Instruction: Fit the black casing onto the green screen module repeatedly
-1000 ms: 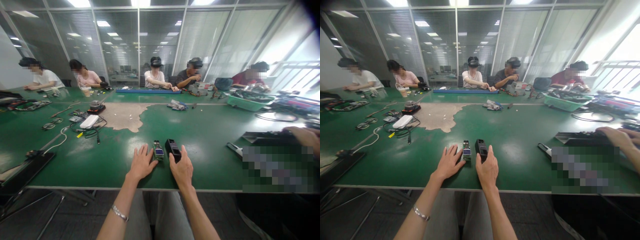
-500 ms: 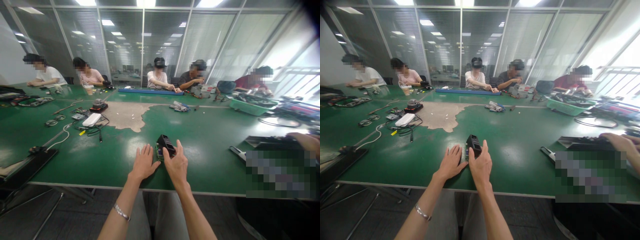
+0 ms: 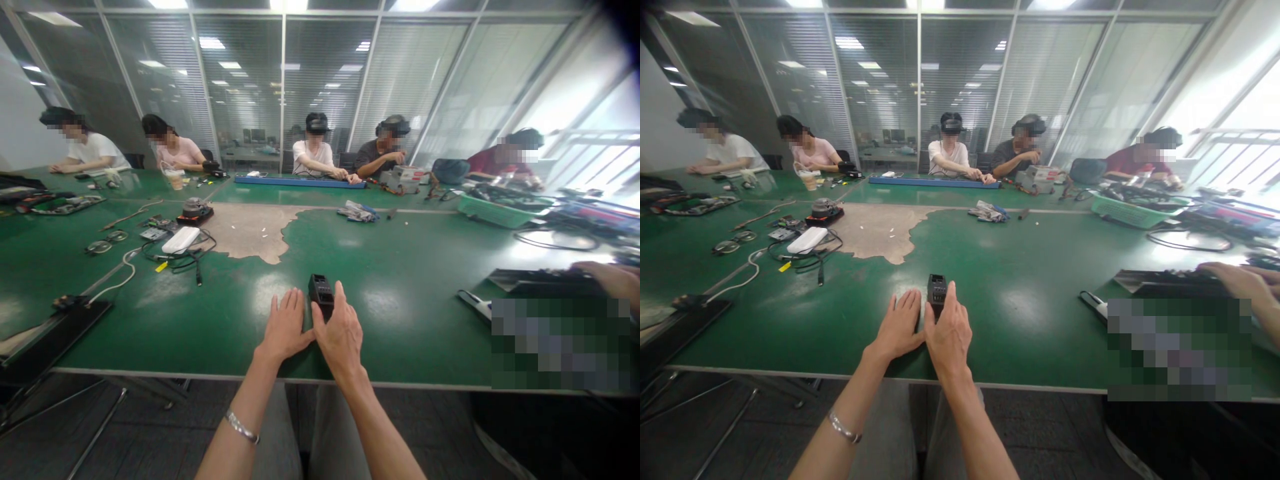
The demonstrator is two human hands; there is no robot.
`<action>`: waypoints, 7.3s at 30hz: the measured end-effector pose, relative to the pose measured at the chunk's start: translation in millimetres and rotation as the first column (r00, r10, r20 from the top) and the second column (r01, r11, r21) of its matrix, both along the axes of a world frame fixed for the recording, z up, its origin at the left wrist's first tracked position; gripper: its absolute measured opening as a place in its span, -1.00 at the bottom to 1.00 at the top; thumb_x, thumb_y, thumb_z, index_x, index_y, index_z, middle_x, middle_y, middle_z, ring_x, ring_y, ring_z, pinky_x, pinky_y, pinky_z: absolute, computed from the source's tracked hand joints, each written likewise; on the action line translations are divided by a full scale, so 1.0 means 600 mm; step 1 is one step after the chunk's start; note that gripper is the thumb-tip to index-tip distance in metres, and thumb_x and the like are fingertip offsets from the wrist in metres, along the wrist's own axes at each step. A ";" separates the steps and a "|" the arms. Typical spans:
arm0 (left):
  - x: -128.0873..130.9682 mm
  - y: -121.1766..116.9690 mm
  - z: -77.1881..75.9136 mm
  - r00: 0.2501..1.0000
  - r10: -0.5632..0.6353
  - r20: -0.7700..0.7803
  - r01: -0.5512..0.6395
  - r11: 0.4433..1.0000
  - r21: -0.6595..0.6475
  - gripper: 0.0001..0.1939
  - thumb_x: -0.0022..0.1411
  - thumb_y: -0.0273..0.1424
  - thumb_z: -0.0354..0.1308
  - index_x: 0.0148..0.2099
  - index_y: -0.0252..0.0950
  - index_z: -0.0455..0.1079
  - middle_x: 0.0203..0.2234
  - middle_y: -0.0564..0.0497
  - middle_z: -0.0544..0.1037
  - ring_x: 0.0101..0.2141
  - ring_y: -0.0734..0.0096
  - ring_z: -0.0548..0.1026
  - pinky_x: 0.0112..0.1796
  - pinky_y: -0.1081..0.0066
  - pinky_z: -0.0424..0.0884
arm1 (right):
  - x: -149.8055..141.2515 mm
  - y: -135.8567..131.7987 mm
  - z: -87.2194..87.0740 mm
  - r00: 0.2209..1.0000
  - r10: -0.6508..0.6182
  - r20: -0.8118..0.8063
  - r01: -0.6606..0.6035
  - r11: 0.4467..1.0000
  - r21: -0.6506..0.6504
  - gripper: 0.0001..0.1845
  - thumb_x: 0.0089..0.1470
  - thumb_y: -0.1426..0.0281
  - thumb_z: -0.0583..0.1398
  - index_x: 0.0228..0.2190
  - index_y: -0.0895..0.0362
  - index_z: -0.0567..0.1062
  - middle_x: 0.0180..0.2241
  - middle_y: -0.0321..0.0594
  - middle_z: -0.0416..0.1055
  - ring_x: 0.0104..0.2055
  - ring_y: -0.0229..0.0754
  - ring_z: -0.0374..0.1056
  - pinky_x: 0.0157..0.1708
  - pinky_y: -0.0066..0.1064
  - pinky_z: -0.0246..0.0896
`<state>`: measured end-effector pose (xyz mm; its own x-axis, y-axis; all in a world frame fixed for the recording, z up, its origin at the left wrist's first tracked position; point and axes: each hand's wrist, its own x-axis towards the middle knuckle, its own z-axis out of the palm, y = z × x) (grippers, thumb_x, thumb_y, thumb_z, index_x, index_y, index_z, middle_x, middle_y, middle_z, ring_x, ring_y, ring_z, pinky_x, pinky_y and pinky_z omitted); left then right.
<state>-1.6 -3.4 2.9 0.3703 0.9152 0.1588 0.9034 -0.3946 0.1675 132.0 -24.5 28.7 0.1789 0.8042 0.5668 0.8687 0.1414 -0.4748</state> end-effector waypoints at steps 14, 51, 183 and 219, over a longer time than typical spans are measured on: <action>0.005 -0.001 -0.002 1.000 0.012 -0.010 -0.012 1.000 0.016 -0.13 0.21 -0.10 -0.04 0.41 -0.49 -0.16 0.37 -0.29 -0.02 0.35 0.01 -0.10 0.28 -0.05 -0.24 | 0.003 -0.011 -0.023 1.000 0.005 0.022 -0.004 0.997 -0.075 -0.23 0.18 0.21 0.09 0.30 0.27 0.00 -0.02 0.08 0.45 -0.06 0.08 0.37 -0.12 -0.14 0.31; 0.013 0.005 0.003 0.997 0.019 -0.073 -0.016 0.999 0.031 -0.34 0.33 -0.17 -0.07 0.39 -0.30 -0.01 0.36 -0.17 0.03 0.34 0.01 -0.05 0.27 -0.06 -0.16 | 0.016 0.005 -0.047 0.993 0.045 -0.109 -0.049 0.998 -0.041 -0.06 0.13 0.05 0.16 0.31 0.33 -0.03 0.09 0.15 0.37 0.04 0.12 0.30 -0.02 -0.09 0.28; 0.004 -0.002 0.005 1.000 0.007 0.030 -0.007 1.000 -0.013 0.05 0.09 0.20 -0.01 0.37 -0.49 -0.02 0.36 -0.33 -0.03 0.35 -0.08 -0.17 0.27 -0.09 -0.21 | 0.009 -0.002 0.011 0.997 0.016 -0.081 -0.024 0.995 -0.096 -0.22 0.16 0.17 0.10 0.29 0.28 0.06 -0.05 0.12 0.47 -0.05 0.09 0.40 -0.11 -0.11 0.30; 0.008 0.004 0.001 0.999 0.003 -0.039 -0.004 1.000 -0.015 -0.24 0.24 -0.18 0.01 0.41 -0.30 -0.06 0.39 -0.16 -0.08 0.36 -0.02 -0.18 0.27 -0.10 -0.23 | 0.003 -0.001 -0.030 0.997 0.048 -0.062 -0.050 0.998 -0.037 -0.03 0.12 0.00 0.15 0.31 0.33 -0.03 0.13 0.18 0.31 0.10 0.14 0.26 0.02 -0.08 0.24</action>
<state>3.4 -1.0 3.8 0.3728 0.9188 0.1301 0.9108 -0.3891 0.1383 133.6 -25.0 10.8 0.1718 0.8341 0.5243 0.8306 0.1635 -0.5323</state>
